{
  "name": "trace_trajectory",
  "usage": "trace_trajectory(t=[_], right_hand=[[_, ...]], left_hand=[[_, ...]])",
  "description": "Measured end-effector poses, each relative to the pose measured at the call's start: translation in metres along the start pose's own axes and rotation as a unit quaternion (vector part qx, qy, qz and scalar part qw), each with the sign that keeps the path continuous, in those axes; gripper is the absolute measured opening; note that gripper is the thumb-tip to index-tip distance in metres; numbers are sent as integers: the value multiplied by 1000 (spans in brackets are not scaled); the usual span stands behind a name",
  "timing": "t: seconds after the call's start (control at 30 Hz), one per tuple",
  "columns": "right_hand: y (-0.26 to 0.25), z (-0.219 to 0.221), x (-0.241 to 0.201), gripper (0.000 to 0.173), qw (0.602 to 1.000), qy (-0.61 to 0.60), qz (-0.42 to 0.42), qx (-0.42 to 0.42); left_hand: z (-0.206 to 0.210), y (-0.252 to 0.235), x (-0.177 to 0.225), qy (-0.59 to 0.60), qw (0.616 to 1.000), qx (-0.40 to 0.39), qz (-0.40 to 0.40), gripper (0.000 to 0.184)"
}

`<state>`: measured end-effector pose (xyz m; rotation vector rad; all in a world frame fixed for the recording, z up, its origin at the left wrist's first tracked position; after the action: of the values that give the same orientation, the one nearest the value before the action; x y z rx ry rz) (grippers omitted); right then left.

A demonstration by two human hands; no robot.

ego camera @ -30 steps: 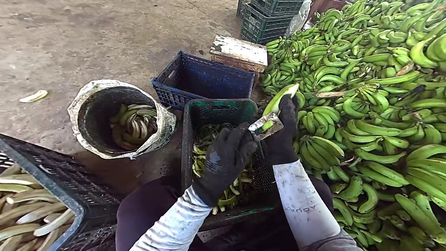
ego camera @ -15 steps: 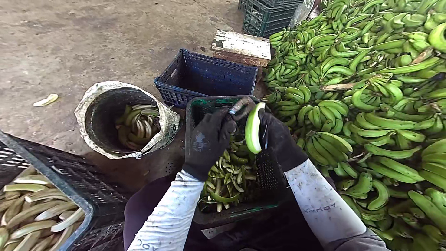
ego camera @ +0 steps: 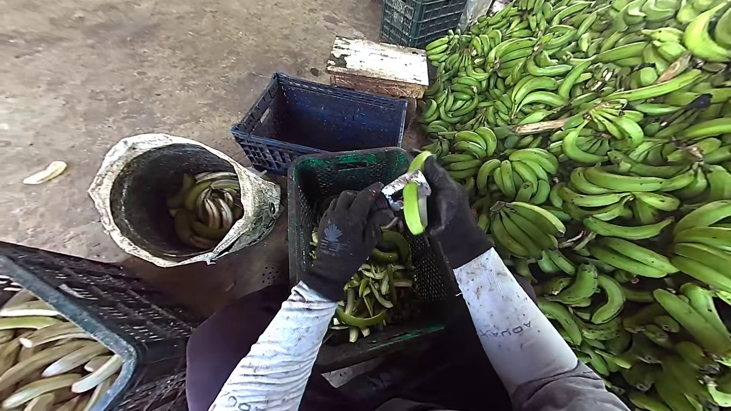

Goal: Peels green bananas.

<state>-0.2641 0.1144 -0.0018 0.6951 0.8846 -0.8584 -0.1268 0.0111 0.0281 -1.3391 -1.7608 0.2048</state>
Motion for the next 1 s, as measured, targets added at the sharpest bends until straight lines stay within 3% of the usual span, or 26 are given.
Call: trace_trajectory(t=[0.1,0.2,0.3,0.43,0.53,0.6,0.7,0.8,0.93,1.0], right_hand=[[17,10,13,38,984,161,16,-73],[32,20,25,42,941,286,66,-167],[30,19,40,42,967,143,142,-154],[6,-9,35,43,989,-89,121,-15],[-6,-19,35,49,964,-237,117,-36],[-6,-21,35,56,962,-239,132,-33],[4,-23,28,35,992,-102,75,23],[19,-12,18,25,995,100,-3,12],[26,11,37,38,983,149,75,-82],[27,14,42,40,983,100,112,-107]], left_hand=[[2,-6,-25,28,997,-37,-61,44],[2,-8,-55,26,988,-73,-136,48],[-5,-8,-62,26,986,-74,-144,48],[-3,5,-15,22,999,-22,16,49],[6,21,21,-18,992,-24,123,49],[11,26,30,-30,989,-4,148,45],[21,24,17,0,997,-27,72,45],[28,18,-12,39,991,-97,-81,45],[22,16,-57,70,955,-121,-260,42],[16,19,-71,82,949,-108,-283,43]])
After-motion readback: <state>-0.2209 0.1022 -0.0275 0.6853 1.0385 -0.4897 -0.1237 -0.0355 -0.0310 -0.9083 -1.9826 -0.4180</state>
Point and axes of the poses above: each hand's wrist, its own y-axis away from the middle knuckle, its own z-axis out of the palm, x = y × z, the point moved 9 cm from there along -y, towards the middle knuckle, and after that the axes turned 8 degrees about x, right-handed, at the moved point
